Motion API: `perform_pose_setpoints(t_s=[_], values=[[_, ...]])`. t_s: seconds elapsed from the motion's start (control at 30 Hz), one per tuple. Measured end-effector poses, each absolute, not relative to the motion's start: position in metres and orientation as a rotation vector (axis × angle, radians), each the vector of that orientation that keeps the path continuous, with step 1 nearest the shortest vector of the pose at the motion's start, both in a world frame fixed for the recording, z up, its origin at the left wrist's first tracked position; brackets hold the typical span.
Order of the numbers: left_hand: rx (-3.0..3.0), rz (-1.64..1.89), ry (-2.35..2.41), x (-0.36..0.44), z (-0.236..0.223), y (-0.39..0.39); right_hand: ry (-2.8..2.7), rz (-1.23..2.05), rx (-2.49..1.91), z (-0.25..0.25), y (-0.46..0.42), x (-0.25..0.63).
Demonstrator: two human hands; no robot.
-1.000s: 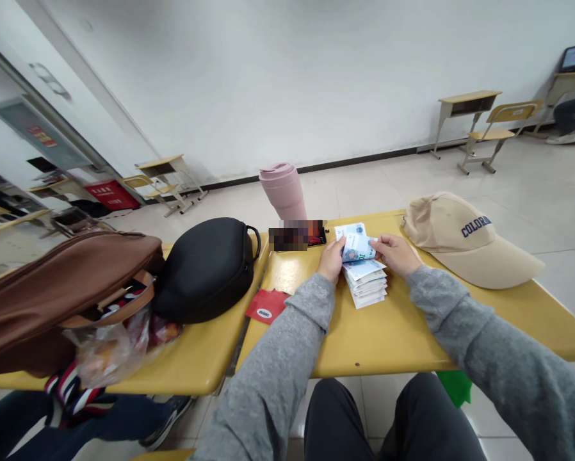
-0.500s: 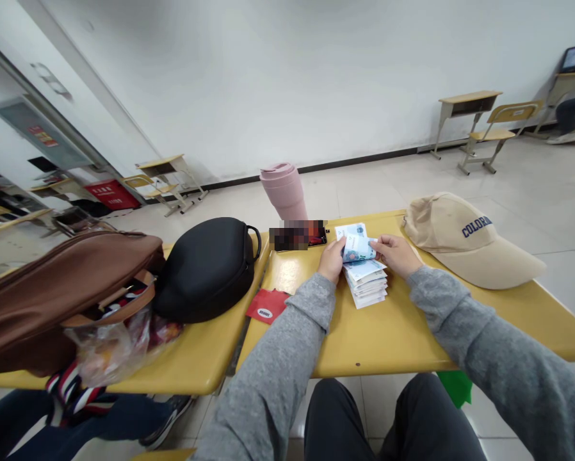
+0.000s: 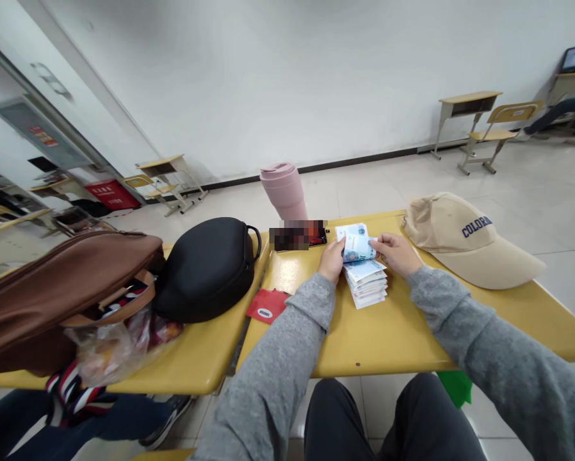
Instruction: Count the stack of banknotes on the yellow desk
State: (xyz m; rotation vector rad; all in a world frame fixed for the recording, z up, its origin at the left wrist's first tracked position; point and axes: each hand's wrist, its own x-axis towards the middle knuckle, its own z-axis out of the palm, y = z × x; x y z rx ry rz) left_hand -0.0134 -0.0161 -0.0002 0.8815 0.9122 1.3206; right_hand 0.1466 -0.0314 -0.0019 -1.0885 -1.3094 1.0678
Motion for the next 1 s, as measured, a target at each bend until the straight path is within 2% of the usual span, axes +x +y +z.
perform_pose_setpoints(t_s=[1.0], values=[[0.909,1.305,0.888,-0.0126,0.0017,-0.0182,-1.276,1.133,-0.984,0.0073,-0.0395,0.1426]])
